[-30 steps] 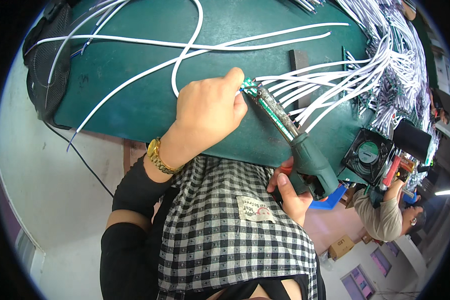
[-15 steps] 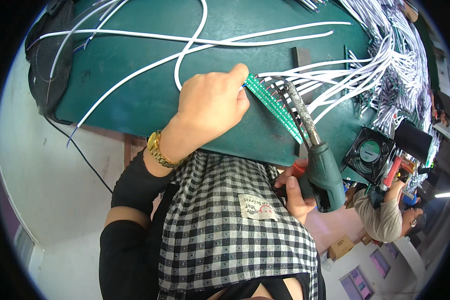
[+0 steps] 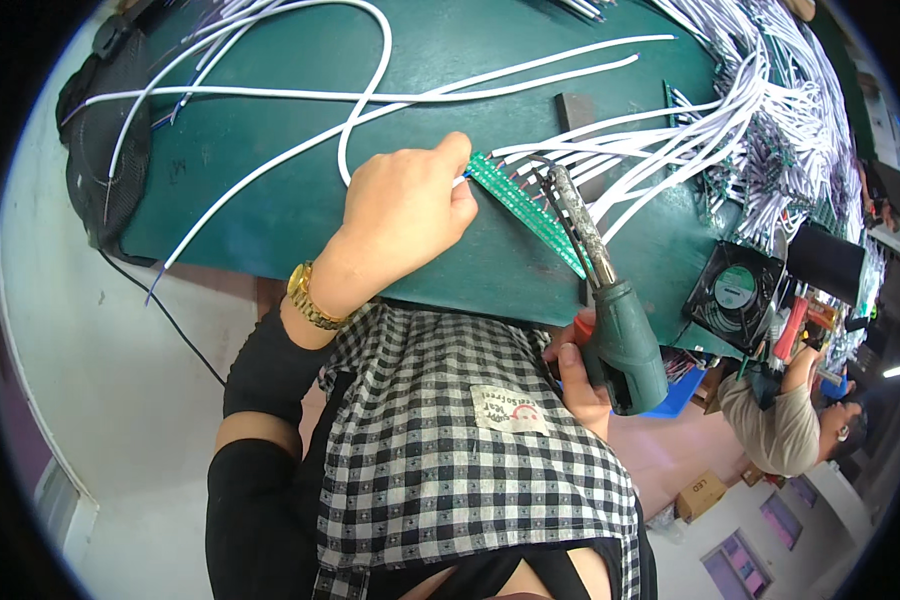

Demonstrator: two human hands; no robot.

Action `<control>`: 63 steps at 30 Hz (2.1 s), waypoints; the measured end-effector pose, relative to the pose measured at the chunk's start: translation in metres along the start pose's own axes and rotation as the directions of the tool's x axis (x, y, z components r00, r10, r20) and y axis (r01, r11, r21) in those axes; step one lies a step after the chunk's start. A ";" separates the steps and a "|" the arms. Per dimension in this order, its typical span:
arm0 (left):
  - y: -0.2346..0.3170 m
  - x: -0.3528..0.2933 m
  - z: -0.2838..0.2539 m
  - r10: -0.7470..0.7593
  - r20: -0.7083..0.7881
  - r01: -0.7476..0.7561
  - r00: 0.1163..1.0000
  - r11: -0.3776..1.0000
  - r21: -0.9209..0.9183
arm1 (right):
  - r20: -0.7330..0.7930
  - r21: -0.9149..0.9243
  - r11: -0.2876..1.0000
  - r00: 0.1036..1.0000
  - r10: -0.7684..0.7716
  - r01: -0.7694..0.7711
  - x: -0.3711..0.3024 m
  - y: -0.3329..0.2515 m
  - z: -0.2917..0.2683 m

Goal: The person aligns wires onto a circuit board by hand and solders the wire connections using a soldering iron.

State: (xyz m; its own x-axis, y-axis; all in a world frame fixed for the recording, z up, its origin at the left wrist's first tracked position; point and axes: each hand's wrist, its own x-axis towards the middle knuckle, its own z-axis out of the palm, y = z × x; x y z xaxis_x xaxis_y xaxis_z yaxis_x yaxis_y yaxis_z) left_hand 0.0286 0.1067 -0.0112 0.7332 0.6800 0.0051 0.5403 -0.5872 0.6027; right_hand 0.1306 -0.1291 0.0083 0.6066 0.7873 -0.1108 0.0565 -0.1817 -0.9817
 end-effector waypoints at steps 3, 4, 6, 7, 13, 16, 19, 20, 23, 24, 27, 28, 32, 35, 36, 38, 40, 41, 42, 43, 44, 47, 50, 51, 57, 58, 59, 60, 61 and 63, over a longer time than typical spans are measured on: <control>0.003 -0.001 0.000 0.008 -0.001 -0.008 1.000 0.999 0.035 | -0.050 0.053 0.998 0.998 0.024 -0.021 -0.002 0.003 -0.004; 0.004 -0.001 0.000 0.015 -0.002 -0.015 1.000 0.999 0.051 | -0.049 0.043 0.999 0.999 0.004 -0.002 -0.002 0.009 -0.008; 0.007 -0.003 0.000 0.016 0.016 -0.017 1.000 0.996 0.087 | -0.054 0.046 0.999 0.998 -0.021 0.023 -0.005 0.017 -0.015; 0.010 -0.004 -0.003 0.010 0.033 -0.014 0.999 0.994 0.112 | -0.071 0.012 0.999 0.997 -0.035 0.036 -0.007 0.019 -0.019; 0.026 0.044 -0.039 0.230 0.141 -0.264 0.963 0.906 0.330 | -0.165 -0.159 0.983 0.979 -0.120 0.093 -0.020 0.035 -0.036; 0.047 0.125 -0.012 0.395 0.062 -0.400 0.917 0.904 0.154 | -0.266 -0.069 0.993 0.958 -0.111 0.096 -0.032 0.036 -0.034; 0.059 0.184 0.029 0.279 0.214 -0.324 0.936 0.922 0.212 | -0.304 0.012 0.988 0.942 -0.143 0.154 -0.030 0.034 -0.026; 0.052 0.195 0.039 0.280 0.160 -0.311 0.947 0.922 0.231 | -0.291 -0.042 0.984 0.940 -0.179 0.174 -0.034 0.033 -0.024; 0.044 0.210 0.053 0.358 0.006 -0.350 0.934 0.910 0.222 | -0.296 -0.066 0.980 0.935 -0.197 0.186 -0.041 0.037 -0.027; 0.048 0.204 0.046 0.461 -0.101 -0.446 0.882 0.883 0.145 | -0.318 -0.009 0.986 0.934 -0.163 0.169 -0.042 0.041 -0.028; 0.058 0.170 0.009 0.432 -0.262 -0.468 0.863 0.878 -0.095 | -0.357 0.184 0.967 0.929 -0.099 0.174 -0.038 0.037 -0.022; 0.067 0.147 -0.013 0.496 -0.301 -0.536 0.814 0.842 -0.064 | -0.373 0.304 0.932 0.925 -0.073 0.196 -0.035 0.034 -0.019; 0.101 0.034 -0.076 0.581 -0.161 -0.474 0.797 0.769 0.429 | -0.329 0.299 0.928 0.937 -0.120 0.224 -0.023 0.042 -0.024; 0.076 -0.014 -0.076 0.341 -0.081 -0.298 0.936 0.896 0.328 | -0.247 0.244 0.953 0.962 -0.118 0.180 -0.014 0.030 -0.025; 0.059 -0.019 -0.066 0.248 -0.051 -0.220 0.967 0.924 0.312 | -0.223 0.251 0.953 0.968 -0.116 0.172 -0.012 0.026 -0.023; 0.030 -0.027 -0.039 0.081 -0.021 -0.075 0.996 0.975 0.208 | -0.198 0.310 0.945 0.979 -0.048 0.109 -0.008 0.022 -0.017; 0.022 -0.030 -0.016 0.024 -0.076 -0.019 0.997 0.997 0.073 | -0.140 0.255 0.959 0.986 -0.092 0.126 -0.003 0.022 -0.017; 0.020 -0.030 -0.008 0.011 -0.110 -0.011 0.994 1.000 -0.007 | -0.081 0.199 0.968 0.987 -0.139 0.152 -0.003 0.022 -0.017; 0.019 -0.028 -0.003 -0.001 -0.108 0.000 0.994 1.000 -0.010 | -0.071 0.198 0.970 0.989 -0.131 0.143 -0.004 0.023 -0.017; 0.018 -0.026 0.001 -0.009 -0.135 0.005 0.991 1.000 -0.030 | -0.011 0.054 0.982 0.984 -0.179 0.179 -0.004 0.025 -0.018; 0.017 -0.024 0.005 -0.012 -0.162 0.004 0.987 0.999 -0.050 | 0.052 -0.089 0.970 0.974 -0.221 0.225 -0.003 0.026 -0.020; 0.017 -0.022 0.009 -0.048 -0.170 0.033 0.984 0.996 -0.085 | 0.106 -0.266 0.922 0.959 -0.264 0.283 -0.007 0.036 -0.023; 0.017 -0.021 0.005 -0.056 -0.136 0.041 0.989 0.993 -0.108 | -0.050 0.116 0.982 0.988 -0.146 0.151 -0.008 0.030 -0.006; 0.018 -0.020 0.004 -0.073 -0.108 0.058 0.991 0.989 -0.136 | -0.049 0.113 0.983 0.989 -0.142 0.147 -0.009 0.032 -0.006; 0.016 -0.020 0.003 -0.056 -0.078 0.041 0.995 0.982 -0.184 | -0.044 0.262 0.963 0.998 -0.051 0.061 -0.011 0.029 -0.005; 0.016 -0.019 0.003 -0.061 -0.078 0.046 0.995 0.982 -0.186 | -0.051 0.274 0.962 0.999 0.000 0.014 -0.010 0.023 -0.004; 0.015 -0.019 0.003 -0.051 -0.065 0.040 0.997 0.985 -0.165 | -0.058 0.286 0.958 0.997 0.052 -0.033 -0.009 0.019 -0.003; 0.015 -0.018 0.003 -0.042 -0.053 0.034 0.998 0.989 -0.145 | -0.054 0.285 0.958 0.997 0.054 -0.036 -0.009 0.017 -0.005; 0.014 -0.018 0.004 -0.046 -0.054 0.038 0.997 0.989 -0.145 | -0.027 0.193 0.980 0.998 0.058 -0.052 -0.008 0.016 -0.007; 0.012 -0.016 0.004 -0.019 -0.056 0.011 0.998 0.990 -0.142 | -0.002 0.099 0.993 0.998 0.067 -0.066 -0.008 0.019 -0.008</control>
State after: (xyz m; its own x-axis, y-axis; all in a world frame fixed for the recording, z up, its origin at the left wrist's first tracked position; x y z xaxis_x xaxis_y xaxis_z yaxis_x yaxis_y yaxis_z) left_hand 0.0249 0.0866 -0.0069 0.6985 0.7146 0.0388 0.4840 -0.5116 0.7099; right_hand 0.1333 -0.1433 -0.0079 0.6103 0.7724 -0.1758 -0.0622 -0.1745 -0.9827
